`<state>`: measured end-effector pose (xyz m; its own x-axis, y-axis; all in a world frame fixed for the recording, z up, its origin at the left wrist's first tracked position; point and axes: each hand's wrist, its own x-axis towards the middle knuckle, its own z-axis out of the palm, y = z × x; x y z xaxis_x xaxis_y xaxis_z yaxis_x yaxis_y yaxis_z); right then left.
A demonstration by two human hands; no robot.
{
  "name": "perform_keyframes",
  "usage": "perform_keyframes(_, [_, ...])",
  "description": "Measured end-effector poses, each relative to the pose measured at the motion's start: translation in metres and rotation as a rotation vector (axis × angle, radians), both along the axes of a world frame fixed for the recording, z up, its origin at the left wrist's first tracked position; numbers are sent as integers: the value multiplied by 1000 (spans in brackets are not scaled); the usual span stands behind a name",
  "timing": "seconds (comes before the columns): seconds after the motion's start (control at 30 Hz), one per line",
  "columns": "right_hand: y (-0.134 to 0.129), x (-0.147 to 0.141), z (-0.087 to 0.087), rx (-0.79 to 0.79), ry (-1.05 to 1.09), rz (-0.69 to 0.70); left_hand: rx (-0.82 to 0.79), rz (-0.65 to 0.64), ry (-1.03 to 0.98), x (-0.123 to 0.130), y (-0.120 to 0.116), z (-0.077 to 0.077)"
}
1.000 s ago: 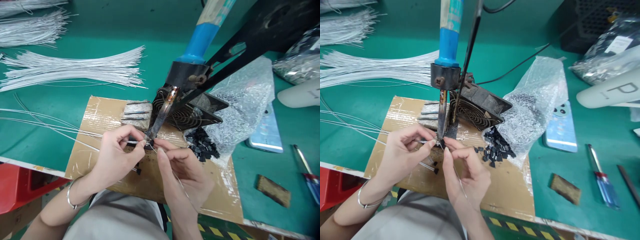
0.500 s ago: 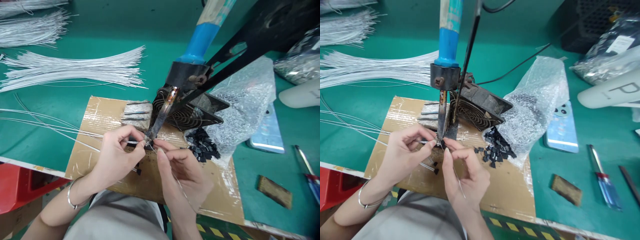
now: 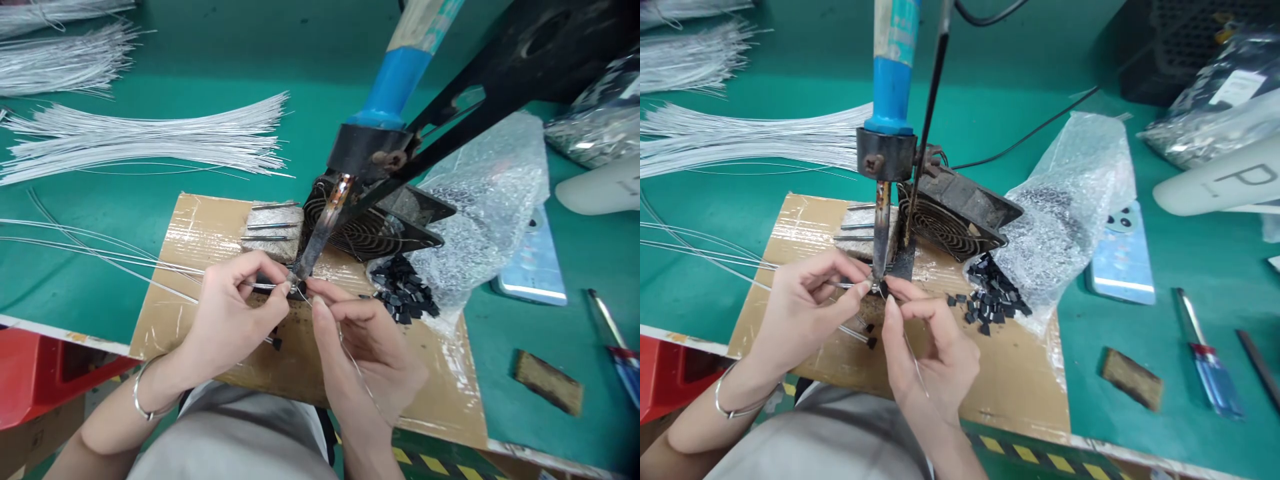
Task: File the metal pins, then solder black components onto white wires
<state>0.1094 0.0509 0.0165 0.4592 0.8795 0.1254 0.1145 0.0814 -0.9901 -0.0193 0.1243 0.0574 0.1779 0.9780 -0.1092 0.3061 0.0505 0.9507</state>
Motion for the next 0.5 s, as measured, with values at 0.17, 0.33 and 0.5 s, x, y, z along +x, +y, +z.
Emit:
perform_keyframes(0.17, [-1, 0, -1, -15, -4, -10, 14, 3, 6, 0, 0, 0])
perform_keyframes(0.33, [-1, 0, 0, -1, -2, 8, 22, -4, 10, -1, -1, -1])
perform_keyframes(0.5, [-1, -1, 1, -6, -34, -7, 17, -10, 0, -2, -2, -1])
